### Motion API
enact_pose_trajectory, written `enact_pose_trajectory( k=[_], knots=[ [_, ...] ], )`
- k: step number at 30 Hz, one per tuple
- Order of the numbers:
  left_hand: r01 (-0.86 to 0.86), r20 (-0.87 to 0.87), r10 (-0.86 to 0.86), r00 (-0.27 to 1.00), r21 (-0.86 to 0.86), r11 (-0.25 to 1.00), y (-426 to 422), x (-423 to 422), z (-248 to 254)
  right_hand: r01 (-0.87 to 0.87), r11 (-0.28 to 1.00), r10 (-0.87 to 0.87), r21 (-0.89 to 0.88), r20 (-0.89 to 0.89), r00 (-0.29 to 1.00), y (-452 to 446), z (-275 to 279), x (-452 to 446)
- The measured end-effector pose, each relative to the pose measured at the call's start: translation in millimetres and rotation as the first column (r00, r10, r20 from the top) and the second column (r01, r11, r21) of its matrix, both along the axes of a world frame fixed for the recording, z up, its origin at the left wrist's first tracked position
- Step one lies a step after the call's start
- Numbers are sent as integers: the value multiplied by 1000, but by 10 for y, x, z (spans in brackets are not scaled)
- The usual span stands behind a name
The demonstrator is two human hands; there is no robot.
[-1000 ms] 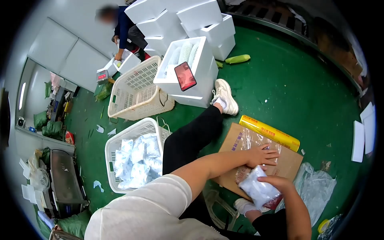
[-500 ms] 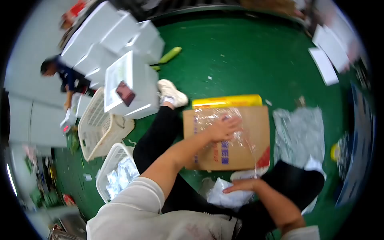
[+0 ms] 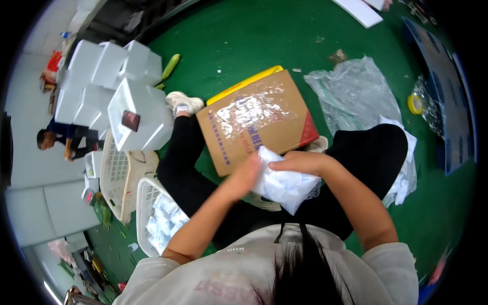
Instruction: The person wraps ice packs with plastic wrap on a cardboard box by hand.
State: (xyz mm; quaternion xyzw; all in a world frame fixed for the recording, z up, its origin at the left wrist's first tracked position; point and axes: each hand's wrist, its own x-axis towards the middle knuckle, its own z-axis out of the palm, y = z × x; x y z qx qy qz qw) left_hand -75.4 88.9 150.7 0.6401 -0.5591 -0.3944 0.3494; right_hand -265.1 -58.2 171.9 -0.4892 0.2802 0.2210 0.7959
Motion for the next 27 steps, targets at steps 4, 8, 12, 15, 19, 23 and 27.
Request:
enact_pose_trajectory(
  k=[4, 8, 12, 15, 19, 23, 27],
  knots=[
    [-244, -557, 573, 601, 555, 795, 314, -195, 109, 261, 885, -269, -387, 34, 963, -170, 427, 289],
    [-359, -684, 707, 179, 624, 694, 557, -168, 75, 690, 645, -473, -327, 538, 697, 151, 984, 218],
    [-382, -766, 641, 51, 578, 721, 661, -163, 255, 626, 501, -190, -598, 630, 753, 875, 759, 595],
    [-302, -847, 472, -246, 530, 792, 892, -151, 262, 640, 738, -621, 215, 586, 520, 1237, 647, 1058],
    [-461, -910, 292, -293, 402, 791, 1220, 121, 382, 448, 732, -681, 513, 524, 512, 1703, 560, 1408],
    [-690, -919, 26, -393, 313, 653, 1652, 245, 408, 428, 901, -224, -75, 764, 605, 2095, 371, 1672],
    [-842, -878, 191, -438, 475, 256, 2460, 876, 270, 504, 497, 351, -706, 695, 627, 1681, 787, 1472]
  ],
)
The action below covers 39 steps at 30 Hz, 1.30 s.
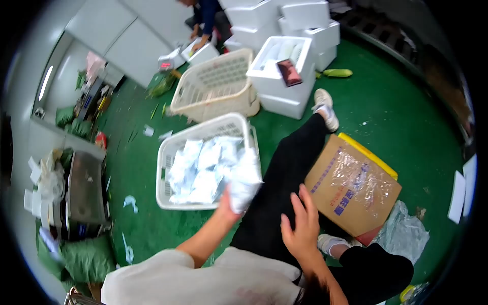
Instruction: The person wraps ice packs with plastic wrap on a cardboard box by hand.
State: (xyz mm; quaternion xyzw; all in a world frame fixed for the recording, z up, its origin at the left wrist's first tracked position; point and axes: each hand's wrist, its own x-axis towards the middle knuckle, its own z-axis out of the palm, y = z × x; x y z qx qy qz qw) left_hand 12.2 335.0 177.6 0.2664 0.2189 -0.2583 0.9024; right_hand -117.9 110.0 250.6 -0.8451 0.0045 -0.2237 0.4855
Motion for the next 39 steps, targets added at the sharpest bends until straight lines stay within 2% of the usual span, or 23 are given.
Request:
enact_pose_trajectory(
  k=[1, 2, 3, 6, 8, 10, 12, 13, 14, 15, 16, 17, 19, 21, 23, 24, 25, 28, 31, 32, 35, 37, 39],
  knots=[
    [-87, 87, 80, 993, 91, 992, 273, 73, -68, 56, 998, -55, 12, -62, 997, -211, 77, -177],
    [-70, 246, -38, 969, 416, 907, 687, 245, -442, 161, 986, -157, 32, -103, 982, -454, -20, -388],
    [-290, 40, 297, 954, 383, 877, 703, 337, -365, 299, 928, -285, 223, -91, 954, -668, 4, -596],
    [-287, -181, 427, 886, 510, 811, 750, 336, -443, 737, 664, -733, 125, -86, 675, -1495, -101, -1605],
    [-85, 17, 93, 996, 584, 807, 570, 390, -475, 919, 348, -936, 187, 18, 351, -1857, 107, -2228],
    [9, 317, -244, 917, 593, 805, -237, 446, -172, 945, 29, -998, 325, -51, 48, -2135, -69, -2919],
    [18, 481, -478, 735, 691, 722, -1343, 225, 228, 875, -146, -978, 461, -199, -58, -2363, -953, -3696],
    [-23, 502, -545, 672, 749, 662, -1734, 167, 280, 872, -147, -959, 466, -284, -10, -2364, -1616, -4075],
    [52, 511, -605, 611, 736, 675, -2006, 154, 249, 873, -326, -846, 363, -523, -99, -2309, -2269, -4355],
    [106, 507, -656, 559, 741, 664, -2269, 111, 167, 775, -456, -771, 438, -629, -98, -2237, -2643, -4399],
    [155, 493, -709, 504, 756, 636, -2481, 68, 101, 871, -458, -679, 176, -701, -216, -2190, -3306, -4675],
    [189, 470, -760, 449, 782, 594, -2600, 36, 72, 938, -291, -650, -186, -682, -337, -2188, -3556, -4792],
    [271, 373, -811, 452, 808, 523, -2724, -54, -95, 890, 127, -851, -439, -509, -130, -2242, -3558, -4727],
    [301, 232, -851, 471, 865, 402, -2793, -51, -285, 580, 512, -672, -633, -716, -189, -2351, -3277, -4454],
    [332, 134, -823, 551, 870, 364, -2831, 27, -530, 398, 553, -777, -732, -625, -70, -2312, -4018, -4781],
    [340, 74, -800, 595, 879, 334, -2787, 105, -676, 556, 623, -620, -551, -781, -79, -2526, -4035, -4775],
    [350, 25, -771, 636, 881, 317, -2769, 227, -858, 564, 509, -793, -650, -609, 13, -2530, -4588, -5042],
    [234, 26, -639, 769, 919, 319, -2835, 382, -1288, 618, 525, -687, -585, -720, -99, -2649, -4417, -5044],
    [82, 116, -642, 758, 959, 270, -2938, 382, -1697, 742, 446, -644, -500, -755, -121, -2677, -4192, -5038],
    [-32, 155, -738, 657, 983, 179, -3049, 334, -1695, 806, 409, -634, -429, -768, -87, -2675, -4082, -5021],
    [-541, 83, -904, 418, 823, -174, -3265, -21, -1571, 942, 323, -608, -93, -783, 132, -2802, -3323, -4740],
    [-509, 96, -898, 430, 847, -154, -3213, -63, -1642, 910, 407, -599, 78, -730, 330, -3142, -2433, -4367],
    [-542, 174, -894, 412, 836, -87, -3113, -67, -1780, 775, 619, -539, 128, -648, 538, -3602, -1473, -3793]
  ],
)
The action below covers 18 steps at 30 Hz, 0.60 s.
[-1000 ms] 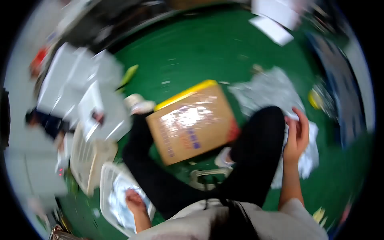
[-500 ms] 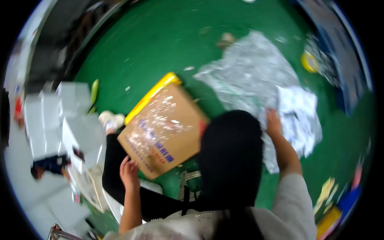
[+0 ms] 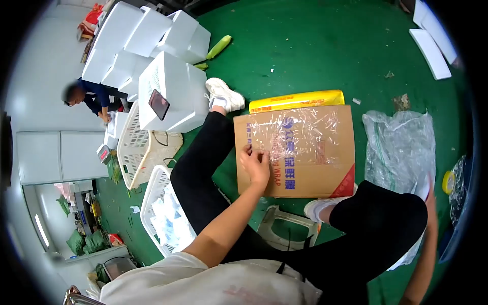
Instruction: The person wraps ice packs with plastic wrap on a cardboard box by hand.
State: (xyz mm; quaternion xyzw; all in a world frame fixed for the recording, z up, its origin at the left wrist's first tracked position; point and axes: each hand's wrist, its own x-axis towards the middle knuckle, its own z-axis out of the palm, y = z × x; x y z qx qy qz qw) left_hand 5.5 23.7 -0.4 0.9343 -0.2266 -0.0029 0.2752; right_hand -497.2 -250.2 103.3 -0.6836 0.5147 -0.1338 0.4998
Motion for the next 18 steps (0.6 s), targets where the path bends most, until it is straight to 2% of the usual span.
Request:
enact_pose_trajectory(
  k=[1, 2, 4, 5, 6, 7, 8, 9, 10, 12, 13, 16, 17, 18],
  knots=[
    [25, 4, -25, 1000, -37, 999, 69, 24, -21, -139, 990, 139, -21, 11, 990, -260, 404, 326],
    [49, 5, -49, 999, -80, 996, 112, 39, -33, -227, 973, 225, 41, 64, 972, -483, 640, 610],
    [12, -122, -44, 992, -254, 967, 202, 147, -149, -456, 862, 428, 222, 164, 889, -509, 1370, 1703],
    [-11, -180, -52, 982, -335, 942, 213, 210, -166, -589, 793, 567, 158, 163, 807, -511, 1406, 2084],
    [-64, -223, -4, 975, -297, 953, 169, 233, -51, -704, 706, 707, -80, 17, 707, -179, 1217, 2775],
    [-120, -260, 54, 964, -241, 963, 129, 209, 108, -723, 649, 730, -238, -74, 679, 85, 1055, 3137],
    [-178, -296, 119, 948, -181, 967, 116, 196, 191, -711, 609, 710, -352, -159, 686, 329, 807, 3476],
    [-32, -67, 21, 998, -171, 985, 152, 184, 86, -693, 577, 649, -432, -273, 710, 603, 614, 3771],
    [3, -38, -7, 999, -110, 994, 148, 174, 130, -679, 538, 575, -500, -372, 729, 835, 363, 3970],
    [73, -8, -72, 997, 43, 996, 173, 110, 289, -732, 437, 589, -523, -449, 672, 1036, -332, 4158],
    [78, -2, -78, 997, 21, 997, 183, 133, 238, -695, 414, 552, -588, -444, 705, 1148, -398, 4221],
    [70, 11, -71, 997, 86, 994, 215, 162, 198, -626, 460, 509, -630, -390, 767, 1152, -325, 4199],
    [51, -13, -51, 999, 62, 997, 215, 186, 148, -588, 470, 439, -658, -404, 803, 1071, -219, 4098],
    [78, 0, -78, 997, -35, 996, 226, 234, 96, -432, 699, 324, -570, -287, 902, 1003, -166, 3924]
  ],
)
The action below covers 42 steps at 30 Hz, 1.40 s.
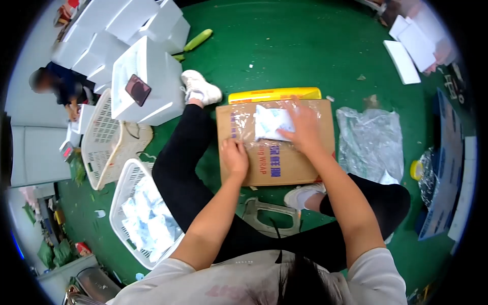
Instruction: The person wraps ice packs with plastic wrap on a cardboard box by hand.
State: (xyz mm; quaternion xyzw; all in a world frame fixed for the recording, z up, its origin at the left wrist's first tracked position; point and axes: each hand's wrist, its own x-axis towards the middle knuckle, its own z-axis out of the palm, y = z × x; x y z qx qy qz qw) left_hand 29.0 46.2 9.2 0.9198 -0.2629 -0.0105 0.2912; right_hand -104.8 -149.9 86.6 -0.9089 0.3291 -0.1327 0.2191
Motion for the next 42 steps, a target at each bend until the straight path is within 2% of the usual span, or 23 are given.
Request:
enact_pose_trajectory(
  k=[2, 3, 5, 8, 11, 12, 14, 18, 20, 22, 23, 24, 26, 27, 28, 29, 30, 32, 33, 36, 40, 41, 42],
  knots=[
    [-81, -326, 15, 945, -189, 979, -41, 19, 22, 369, 842, -412, 393, 26, 911, -94, 35, -525],
    [-88, -336, -43, 941, -366, 926, -48, 29, -177, 475, 789, -457, 390, -144, 878, -168, -130, -819],
    [-256, -551, 18, 834, -357, 898, -77, -24, -72, 594, 729, -484, 339, -359, 798, -66, -410, -1050],
    [-297, -677, -21, 736, -350, 889, -121, -35, -48, 600, 777, -489, 190, -418, 766, 384, -370, -833],
    [-222, -822, -61, 566, -223, 949, -17, 83, -151, 545, 805, -368, 236, -522, 769, 427, -539, -724],
    [-184, -875, -53, 482, -160, 970, 51, 159, -145, 533, 747, -310, 397, -502, 807, 394, -583, -776],
    [-123, -867, 32, 496, -34, 992, 202, 286, 15, 460, 580, -204, 673, -427, 881, 95, -687, -1114],
    [-123, -949, 139, 283, 107, 987, 705, 207, 628, 404, 612, -187, 679, -372, 909, 37, 92, -1693],
    [-283, -970, 78, 230, 10, 959, 942, -3, 695, 399, 329, -484, 856, -209, 850, 248, 228, -1813],
    [-285, -896, -142, 420, -279, 917, 939, -230, 653, 159, 387, -607, 908, 121, 785, 271, 31, -1730],
    [-116, -719, -244, 650, -412, 904, 801, -321, 538, 51, 569, -502, 821, 298, 812, 269, 5, -1523],
    [76, -488, -326, 810, -465, 882, 648, -413, 415, -48, 524, -560, 850, 386, 733, 356, 19, -1129],
    [207, -485, -502, 716, -539, 816, 194, -501, 409, -128, 767, -175, 629, 396, 901, 413, -447, -620],
    [345, -358, -570, 740, -525, 778, -10, -533, 178, -240, 862, 124, 447, 273, 954, 473, -519, -392],
    [413, -121, -542, 832, -517, 750, -144, -580, 72, -251, 935, 206, 251, 192, 960, 643, -341, -286],
    [503, -314, -589, 745, -317, 804, -139, -505, 150, -293, 931, 255, 216, 190, 948, 682, -333, -301],
    [637, -358, -654, 667, -182, 749, -77, -421, 472, -327, 928, 296, 178, 181, 938, 689, -332, -324],
    [737, -241, -755, 610, -178, 652, 37, -380, 453, -388, 921, 388, 3, -29, 921, 696, -190, -404],
    [834, -135, -827, 546, 1, 551, 103, -281, 473, -416, 906, 403, -83, -138, 905, 688, -160, -408],
    [844, 232, -870, 435, 230, 484, 73, -69, 283, -402, 914, 396, -61, -86, 914, 599, -265, -338],
    [852, 182, -842, 508, 41, 522, -130, 33, 188, -367, 930, 366, -10, -61, 929, 501, -229, -160],
    [856, 293, -812, 504, -44, 515, -169, 111, 320, -420, 902, 420, -97, -22, 907, 421, -112, -129],
    [873, 100, -871, 482, -145, 466, -201, 157, 380, -466, 878, 477, 108, -114, 872, 313, 58, -86]
  ],
)
